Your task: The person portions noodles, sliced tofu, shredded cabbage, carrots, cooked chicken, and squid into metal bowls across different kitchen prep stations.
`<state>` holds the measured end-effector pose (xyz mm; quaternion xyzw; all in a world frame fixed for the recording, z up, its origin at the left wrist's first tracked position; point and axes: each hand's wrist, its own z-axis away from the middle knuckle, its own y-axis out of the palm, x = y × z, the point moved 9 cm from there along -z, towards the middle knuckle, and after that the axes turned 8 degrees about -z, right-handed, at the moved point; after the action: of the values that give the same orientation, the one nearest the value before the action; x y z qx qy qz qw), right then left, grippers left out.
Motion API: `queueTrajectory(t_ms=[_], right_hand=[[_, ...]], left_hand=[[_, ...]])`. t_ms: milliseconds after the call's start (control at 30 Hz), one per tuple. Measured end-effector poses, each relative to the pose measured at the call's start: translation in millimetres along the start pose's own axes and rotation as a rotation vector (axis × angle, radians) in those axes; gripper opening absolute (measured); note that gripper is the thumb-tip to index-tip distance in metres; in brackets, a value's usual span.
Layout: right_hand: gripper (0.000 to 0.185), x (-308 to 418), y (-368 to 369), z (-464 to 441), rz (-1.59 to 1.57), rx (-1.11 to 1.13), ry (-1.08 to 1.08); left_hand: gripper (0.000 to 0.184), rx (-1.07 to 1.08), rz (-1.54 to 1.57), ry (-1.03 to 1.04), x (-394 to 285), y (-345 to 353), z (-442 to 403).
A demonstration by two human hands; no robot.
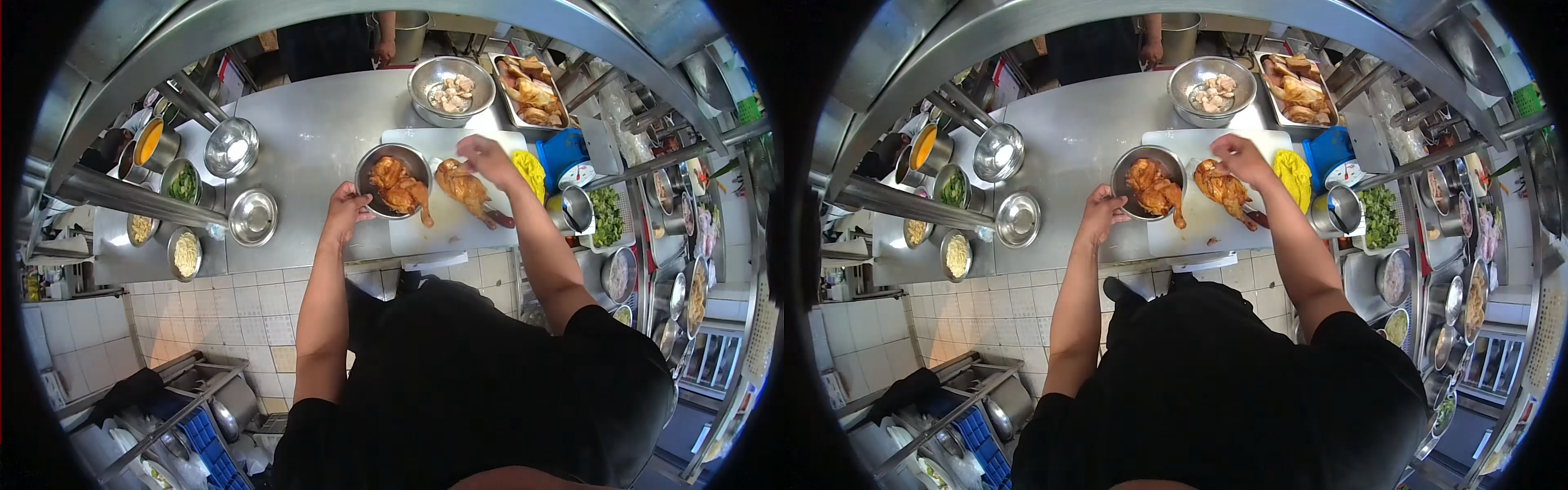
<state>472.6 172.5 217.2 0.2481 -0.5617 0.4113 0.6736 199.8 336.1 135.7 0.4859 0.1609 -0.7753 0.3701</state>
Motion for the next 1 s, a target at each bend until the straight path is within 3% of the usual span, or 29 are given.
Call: queueTrajectory(t_ms=[67, 233, 367, 467, 500, 533, 633, 700, 800, 1000], right_hand=[[0.019, -3, 35, 15, -0.081, 0.196, 0.197], [0.013, -24, 45, 35, -0.242, 0.245, 0.267], [0.015, -13, 21, 55, -0.282, 0.061, 0.289], [0.012, -33, -11, 45, -0.289, 0.042, 0.241], [0.011, -37, -25, 44, -0.317, 0.021, 0.222], [0.010, -37, -47, 42, -0.351, -0.056, 0.223], [0.005, -28, -129, 27, -0.434, -0.298, 0.128], [0.001, -18, -194, 1, -0.425, -0.494, -0.022], [0.012, 16, -265, -32, -0.475, -0.783, -0.082], [0.017, 54, -331, -118, -0.400, -0.784, -0.084]], left_hand=[[0.014, 0.113, -0.040, 0.027, -9, 11, -1], [0.013, 0.214, -0.164, 0.048, -39, 45, 4], [0.012, 0.250, -0.194, 0.033, -45, 70, -5], [0.014, 0.288, -0.177, 0.046, -50, 96, -16], [0.018, 0.287, -0.133, 0.039, -52, 106, -18], [0.033, 0.314, -0.084, 0.018, -62, 115, -10], [0.044, 0.319, -0.076, 0.101, -83, 117, 0], [0.048, 0.312, -0.054, 0.115, -85, 101, 7], [0.048, 0.217, 0.023, 0.099, -73, 54, 16], [0.040, -0.112, 0.127, 0.108, -55, -59, 84]])
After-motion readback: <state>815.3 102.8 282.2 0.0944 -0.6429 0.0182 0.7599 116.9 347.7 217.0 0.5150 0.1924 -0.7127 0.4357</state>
